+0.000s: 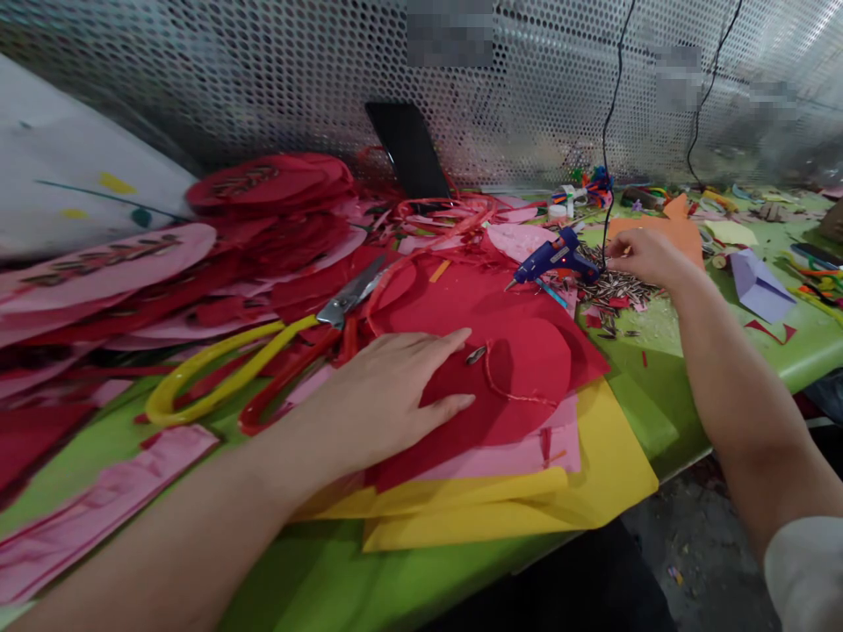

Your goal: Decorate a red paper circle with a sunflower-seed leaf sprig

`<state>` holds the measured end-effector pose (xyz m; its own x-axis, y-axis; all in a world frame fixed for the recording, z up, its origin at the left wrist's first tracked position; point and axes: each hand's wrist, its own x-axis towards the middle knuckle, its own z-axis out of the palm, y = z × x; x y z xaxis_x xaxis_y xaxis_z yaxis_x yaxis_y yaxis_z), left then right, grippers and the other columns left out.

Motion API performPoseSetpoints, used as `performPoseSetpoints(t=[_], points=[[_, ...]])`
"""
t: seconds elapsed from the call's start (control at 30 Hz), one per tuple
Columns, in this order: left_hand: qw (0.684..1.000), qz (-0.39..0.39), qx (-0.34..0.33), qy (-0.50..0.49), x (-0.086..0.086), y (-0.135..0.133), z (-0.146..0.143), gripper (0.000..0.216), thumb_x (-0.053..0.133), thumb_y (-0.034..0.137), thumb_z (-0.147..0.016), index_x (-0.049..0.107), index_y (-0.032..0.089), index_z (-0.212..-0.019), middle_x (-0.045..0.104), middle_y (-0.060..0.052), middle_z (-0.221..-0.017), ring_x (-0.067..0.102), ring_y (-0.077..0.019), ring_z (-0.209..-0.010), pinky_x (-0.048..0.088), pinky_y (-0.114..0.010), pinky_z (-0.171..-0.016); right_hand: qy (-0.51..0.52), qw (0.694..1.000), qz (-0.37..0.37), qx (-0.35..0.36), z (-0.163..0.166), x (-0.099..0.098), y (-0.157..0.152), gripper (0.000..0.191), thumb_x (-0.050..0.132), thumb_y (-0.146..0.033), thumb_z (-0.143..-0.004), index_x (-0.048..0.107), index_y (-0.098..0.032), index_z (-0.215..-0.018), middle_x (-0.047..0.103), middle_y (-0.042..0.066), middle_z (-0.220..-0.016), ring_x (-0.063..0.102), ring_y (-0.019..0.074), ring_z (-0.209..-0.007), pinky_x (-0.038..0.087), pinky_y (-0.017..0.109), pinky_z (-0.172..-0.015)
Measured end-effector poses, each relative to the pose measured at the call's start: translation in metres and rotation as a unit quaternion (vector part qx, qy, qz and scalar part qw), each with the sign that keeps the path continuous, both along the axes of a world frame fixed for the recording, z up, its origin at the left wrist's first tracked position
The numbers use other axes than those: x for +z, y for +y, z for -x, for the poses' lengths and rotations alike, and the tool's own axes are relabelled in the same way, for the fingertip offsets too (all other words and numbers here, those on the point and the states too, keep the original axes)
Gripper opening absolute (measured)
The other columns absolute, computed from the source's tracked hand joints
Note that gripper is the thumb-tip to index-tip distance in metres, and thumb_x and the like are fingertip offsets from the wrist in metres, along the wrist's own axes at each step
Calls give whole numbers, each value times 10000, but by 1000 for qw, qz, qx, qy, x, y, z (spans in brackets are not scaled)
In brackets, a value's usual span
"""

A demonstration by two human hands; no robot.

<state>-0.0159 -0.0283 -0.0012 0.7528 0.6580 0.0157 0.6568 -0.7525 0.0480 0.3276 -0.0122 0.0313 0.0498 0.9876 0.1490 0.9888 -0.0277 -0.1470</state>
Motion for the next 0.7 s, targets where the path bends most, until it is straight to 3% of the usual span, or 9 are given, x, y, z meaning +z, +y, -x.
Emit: performPoseSetpoints(t=[0.13,0.23,0.47,0.7], points=[[1000,-2,-2,-2,-1,1,-1,642,443,481,-815,435,80,-1316,514,-188,-1290,491,-341,-1161,391,-514,-967,-48,991,128,-3,-4,11,-9,110,625,-201,-699,684,-189,-791,691,16,-787,596,142,-722,403,232,-615],[1000,12,3,4,2,0,-3,647,456,465,-808,438,61,-1312,516,-202,-1282,487,-353,-1166,384,-517,-974,-63,982,178,1,-3,10,-8,130,633,-198,-693,687,-190,-811,693,19,-801,597,141,-730,399,225,-606],[1000,11,2,11,6,-2,-5,640,455,459,-806,453,51,-1300,519,-207,-1277,491,-359,-1156,382,-525,-970,-78,988,131,0,3,0,1,194,575,-263,-751,702,-196,-881,698,38,-870,604,169,-813,406,245,-664],[1000,8,5,15,6,-3,-6,643,454,470,-799,450,75,-1307,527,-189,-1276,496,-336,-1155,380,-498,-978,-135,980,147,-7,10,-8,9,261,584,-334,-727,701,-213,-926,698,53,-913,610,206,-849,397,265,-636]])
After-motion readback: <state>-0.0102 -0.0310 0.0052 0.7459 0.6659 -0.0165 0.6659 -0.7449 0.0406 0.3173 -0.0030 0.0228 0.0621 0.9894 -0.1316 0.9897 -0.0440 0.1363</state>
